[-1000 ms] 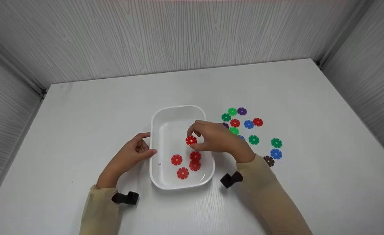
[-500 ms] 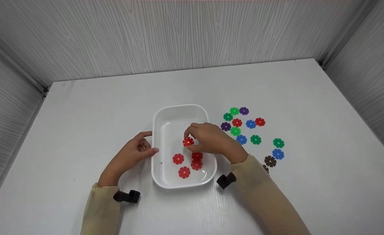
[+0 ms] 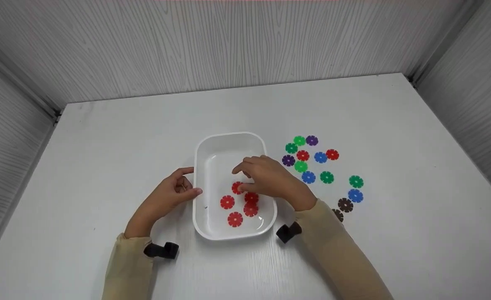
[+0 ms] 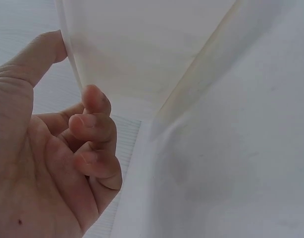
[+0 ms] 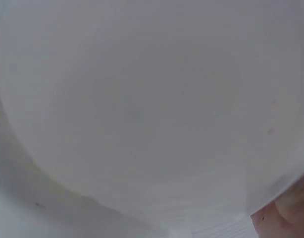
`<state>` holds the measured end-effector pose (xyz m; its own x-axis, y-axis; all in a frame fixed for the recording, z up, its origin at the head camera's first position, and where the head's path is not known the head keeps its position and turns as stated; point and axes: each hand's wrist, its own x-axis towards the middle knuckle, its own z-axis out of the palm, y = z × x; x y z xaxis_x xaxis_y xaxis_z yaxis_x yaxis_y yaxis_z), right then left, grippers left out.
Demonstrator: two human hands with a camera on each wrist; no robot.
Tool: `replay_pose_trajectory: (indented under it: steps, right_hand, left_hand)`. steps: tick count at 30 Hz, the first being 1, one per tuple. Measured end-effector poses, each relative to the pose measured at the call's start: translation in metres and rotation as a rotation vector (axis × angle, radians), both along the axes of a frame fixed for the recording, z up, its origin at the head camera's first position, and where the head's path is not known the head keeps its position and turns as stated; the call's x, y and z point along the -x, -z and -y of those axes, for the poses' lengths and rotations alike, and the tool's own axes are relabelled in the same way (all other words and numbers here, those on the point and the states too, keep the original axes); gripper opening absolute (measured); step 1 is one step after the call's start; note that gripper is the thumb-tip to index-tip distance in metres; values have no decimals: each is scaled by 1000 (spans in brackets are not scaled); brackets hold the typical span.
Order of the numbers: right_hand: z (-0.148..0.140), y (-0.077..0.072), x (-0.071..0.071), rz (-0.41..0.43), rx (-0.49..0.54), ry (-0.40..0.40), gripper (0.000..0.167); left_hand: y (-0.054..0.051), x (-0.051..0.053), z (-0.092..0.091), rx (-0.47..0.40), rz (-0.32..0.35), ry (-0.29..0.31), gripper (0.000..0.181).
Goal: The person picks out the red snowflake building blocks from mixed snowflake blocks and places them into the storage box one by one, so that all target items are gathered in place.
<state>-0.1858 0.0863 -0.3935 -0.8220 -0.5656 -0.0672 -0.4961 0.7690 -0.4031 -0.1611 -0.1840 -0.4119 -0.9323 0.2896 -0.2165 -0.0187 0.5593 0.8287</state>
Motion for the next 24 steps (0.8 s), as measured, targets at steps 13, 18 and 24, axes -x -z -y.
replay_pose_trajectory:
  steps: [13, 18, 24]
  right_hand:
    - [-23, 10, 7, -69, 427, -30, 38]
    - [-45, 8, 16, -89, 548, 73, 38]
    - [-82, 10, 24, -24, 530, 265, 44]
  left_hand:
    - [0, -2, 0, -20, -3, 1, 66]
    - [-1, -1, 1, -21, -12, 6, 65]
    - [-2, -2, 3, -6, -11, 5, 65]
